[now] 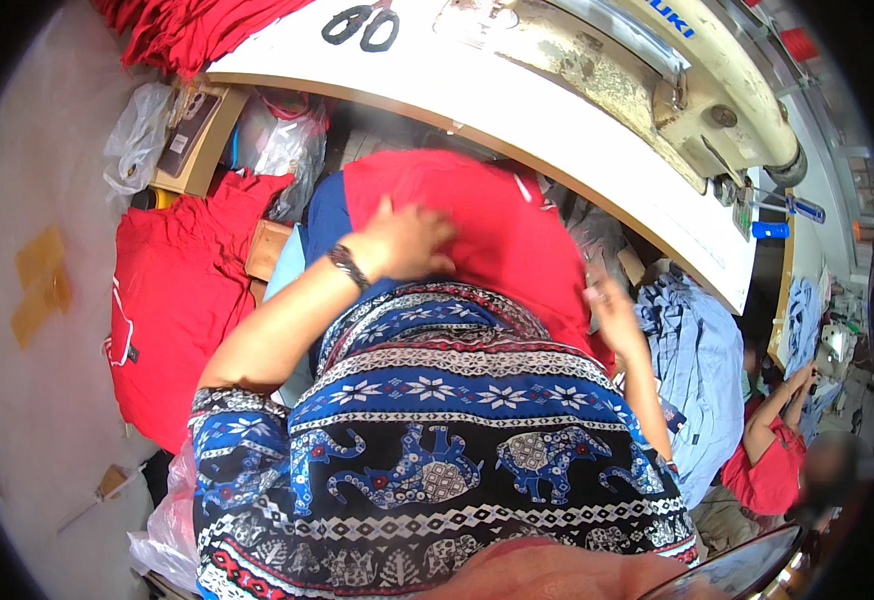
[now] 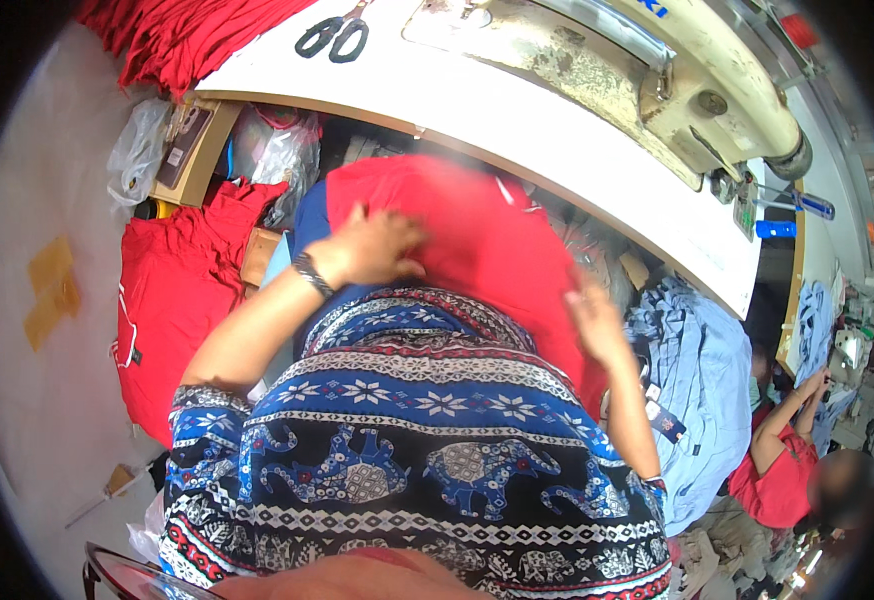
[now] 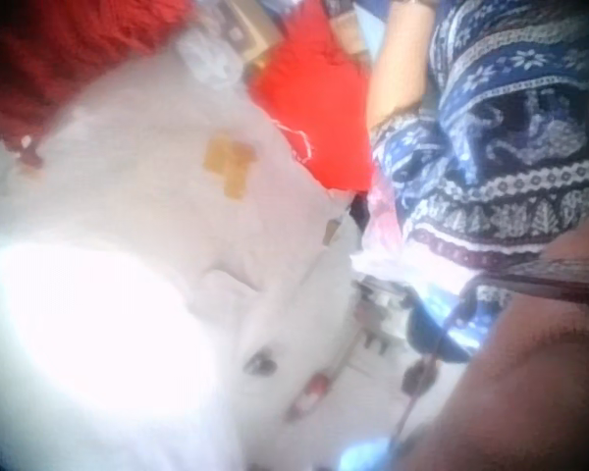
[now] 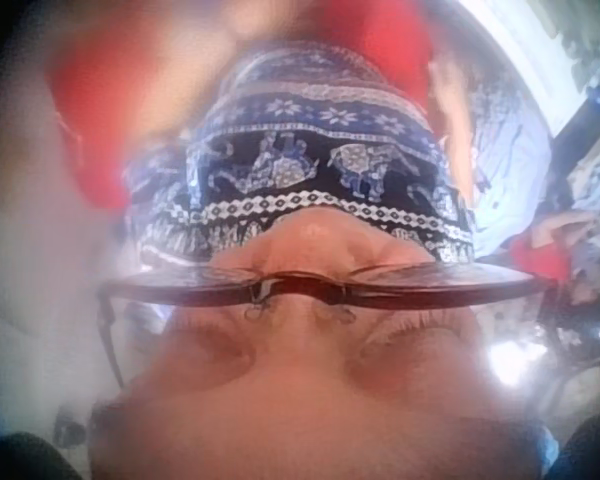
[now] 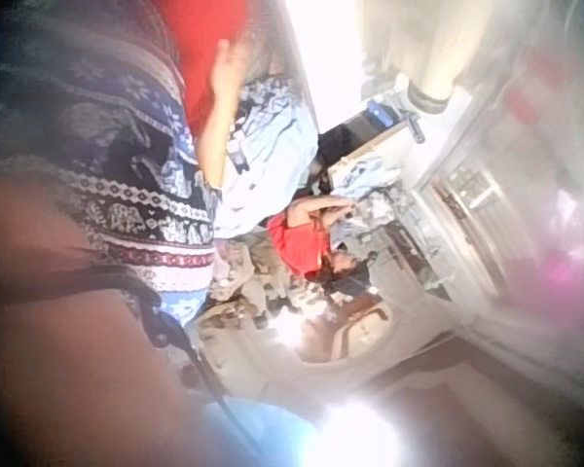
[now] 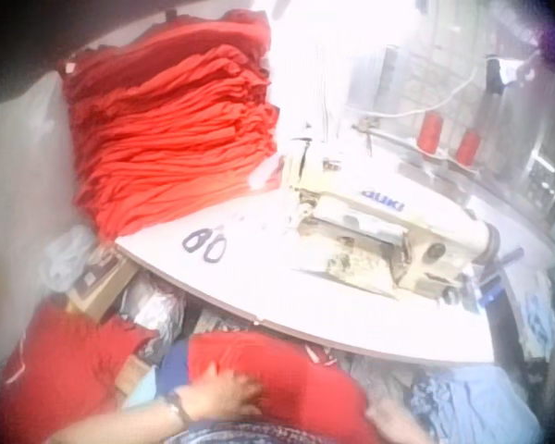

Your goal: The person inspects red shirts, using shears to trim excess thread from the neck labels and collar seams before stacking the finished garments.

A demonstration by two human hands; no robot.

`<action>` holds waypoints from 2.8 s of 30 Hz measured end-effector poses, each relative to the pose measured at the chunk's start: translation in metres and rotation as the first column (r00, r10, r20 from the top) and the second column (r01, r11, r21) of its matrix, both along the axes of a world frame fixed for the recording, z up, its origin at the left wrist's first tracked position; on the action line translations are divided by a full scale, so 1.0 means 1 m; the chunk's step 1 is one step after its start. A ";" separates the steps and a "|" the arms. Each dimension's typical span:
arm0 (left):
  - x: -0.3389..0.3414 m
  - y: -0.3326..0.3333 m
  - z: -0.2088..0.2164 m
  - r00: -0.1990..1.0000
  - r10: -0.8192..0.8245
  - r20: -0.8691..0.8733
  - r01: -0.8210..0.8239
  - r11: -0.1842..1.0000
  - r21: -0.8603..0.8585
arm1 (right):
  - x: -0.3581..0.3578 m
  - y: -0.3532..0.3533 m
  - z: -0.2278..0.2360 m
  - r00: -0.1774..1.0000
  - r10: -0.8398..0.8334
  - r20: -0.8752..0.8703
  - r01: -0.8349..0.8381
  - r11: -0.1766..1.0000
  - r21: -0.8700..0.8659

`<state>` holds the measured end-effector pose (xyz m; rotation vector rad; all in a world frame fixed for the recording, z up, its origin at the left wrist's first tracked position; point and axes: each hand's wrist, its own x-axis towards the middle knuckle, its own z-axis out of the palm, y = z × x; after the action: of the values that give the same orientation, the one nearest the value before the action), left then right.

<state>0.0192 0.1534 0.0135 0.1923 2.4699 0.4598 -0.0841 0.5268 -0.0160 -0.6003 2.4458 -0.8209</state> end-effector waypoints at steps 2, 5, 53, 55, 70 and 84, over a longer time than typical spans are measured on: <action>0.022 0.007 -0.049 0.990 -0.043 0.137 0.026 0.992 0.124 | 0.024 0.019 -0.054 0.909 0.191 0.370 -0.228 0.972 0.061; 0.040 -0.006 -0.032 0.965 0.062 0.253 -0.127 0.960 0.251 | 0.034 -0.003 -0.030 0.812 0.309 0.495 -0.478 0.839 0.260; 0.127 -0.129 -0.094 0.357 0.895 -0.269 -0.809 0.440 0.389 | 0.005 -0.249 -0.051 0.843 0.225 0.489 0.011 0.901 -0.434; 0.124 -0.137 -0.088 0.520 0.854 -0.025 -0.793 0.494 0.357 | -0.009 -0.244 -0.071 0.878 0.227 0.421 0.013 0.869 -0.495; 0.096 -0.071 0.080 0.538 0.753 -0.378 -0.529 0.651 0.544 | 0.023 -0.341 0.070 0.457 0.806 -0.376 -0.889 0.427 -0.166; 0.079 -0.048 0.058 0.578 0.764 -0.286 -0.544 0.622 0.563 | 0.009 -0.260 0.049 0.755 0.645 -0.116 -0.617 0.639 -0.459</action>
<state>0.0987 0.1053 0.0715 -0.5915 2.8573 1.4540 -0.0753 0.2672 0.0331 -1.4914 1.7366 -1.0909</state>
